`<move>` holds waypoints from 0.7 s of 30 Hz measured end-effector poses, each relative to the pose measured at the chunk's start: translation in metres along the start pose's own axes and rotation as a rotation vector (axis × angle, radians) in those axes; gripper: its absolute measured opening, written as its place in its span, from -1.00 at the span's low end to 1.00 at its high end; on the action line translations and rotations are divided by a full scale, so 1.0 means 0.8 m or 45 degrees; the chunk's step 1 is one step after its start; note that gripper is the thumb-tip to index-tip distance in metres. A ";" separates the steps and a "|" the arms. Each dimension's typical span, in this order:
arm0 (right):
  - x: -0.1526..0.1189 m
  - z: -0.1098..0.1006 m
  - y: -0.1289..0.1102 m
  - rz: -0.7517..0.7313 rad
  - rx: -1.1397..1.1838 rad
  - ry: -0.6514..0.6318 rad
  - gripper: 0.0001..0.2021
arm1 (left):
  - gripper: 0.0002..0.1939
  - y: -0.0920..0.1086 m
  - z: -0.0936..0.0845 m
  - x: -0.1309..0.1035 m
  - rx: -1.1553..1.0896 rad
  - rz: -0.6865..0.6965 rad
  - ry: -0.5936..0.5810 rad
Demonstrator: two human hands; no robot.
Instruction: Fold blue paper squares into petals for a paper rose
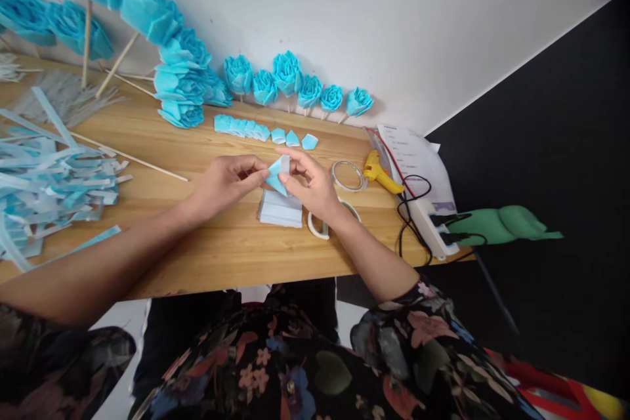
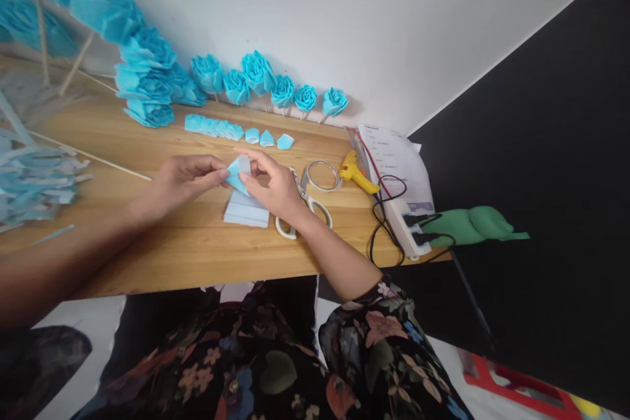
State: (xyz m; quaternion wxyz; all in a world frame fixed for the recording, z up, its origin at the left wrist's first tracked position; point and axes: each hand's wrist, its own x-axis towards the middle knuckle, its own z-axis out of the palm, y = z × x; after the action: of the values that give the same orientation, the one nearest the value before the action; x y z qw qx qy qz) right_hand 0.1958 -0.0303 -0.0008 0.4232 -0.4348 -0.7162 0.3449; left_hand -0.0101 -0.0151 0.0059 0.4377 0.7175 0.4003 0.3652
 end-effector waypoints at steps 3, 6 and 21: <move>0.000 0.000 0.003 -0.014 0.003 0.001 -0.71 | -0.70 0.002 0.000 0.000 0.020 -0.017 -0.009; -0.001 0.001 0.006 -0.051 0.040 0.014 -0.75 | -0.66 0.004 -0.001 -0.001 0.046 -0.029 -0.082; 0.000 0.005 0.003 -0.069 -0.112 -0.022 -0.65 | -0.68 0.008 -0.004 -0.005 0.140 -0.090 -0.066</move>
State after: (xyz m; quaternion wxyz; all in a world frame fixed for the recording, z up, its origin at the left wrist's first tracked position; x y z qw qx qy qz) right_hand 0.1929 -0.0298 -0.0043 0.4067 -0.4303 -0.7459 0.3052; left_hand -0.0126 -0.0197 0.0124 0.4204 0.7352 0.4332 0.3084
